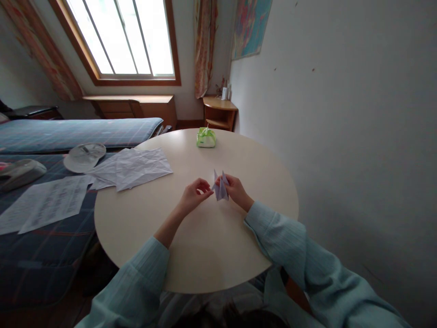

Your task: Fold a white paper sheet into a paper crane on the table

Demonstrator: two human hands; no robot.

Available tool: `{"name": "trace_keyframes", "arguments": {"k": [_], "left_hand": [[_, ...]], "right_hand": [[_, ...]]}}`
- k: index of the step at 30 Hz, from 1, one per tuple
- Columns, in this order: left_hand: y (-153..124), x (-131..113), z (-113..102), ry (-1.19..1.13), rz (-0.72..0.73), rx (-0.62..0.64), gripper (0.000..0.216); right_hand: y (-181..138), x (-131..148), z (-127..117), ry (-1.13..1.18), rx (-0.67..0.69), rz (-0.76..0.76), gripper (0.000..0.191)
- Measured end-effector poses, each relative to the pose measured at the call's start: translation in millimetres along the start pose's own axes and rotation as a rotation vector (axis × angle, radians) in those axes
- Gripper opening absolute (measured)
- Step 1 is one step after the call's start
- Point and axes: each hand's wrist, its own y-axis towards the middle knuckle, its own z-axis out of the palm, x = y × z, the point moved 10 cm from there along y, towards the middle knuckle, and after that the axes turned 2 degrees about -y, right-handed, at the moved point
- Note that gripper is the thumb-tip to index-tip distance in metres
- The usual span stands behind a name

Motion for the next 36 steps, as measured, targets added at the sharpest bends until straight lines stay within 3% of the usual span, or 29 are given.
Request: {"name": "trace_keyframes", "arguments": {"k": [6, 15, 28, 36], "left_hand": [[-1.3, 4.8, 12.2, 0.047, -0.011, 0.097, 0.024], [1.0, 6.7, -7.2, 0.031, -0.037, -0.059, 0.021], [1.5, 6.9, -9.1, -0.018, -0.024, -0.091, 0.027], [3.6, 19.1, -19.8, -0.17, -0.145, -0.142, 0.049]], "right_hand": [[-0.8, 3.0, 6.8, 0.039, 0.053, 0.009, 0.022], [1.3, -6.2, 3.9, 0.085, 0.023, 0.072, 0.024], [1.8, -6.3, 2.0, 0.082, -0.003, 0.084, 0.026], [3.7, -7.9, -5.5, 0.07, -0.068, 0.073, 0.026]]}}
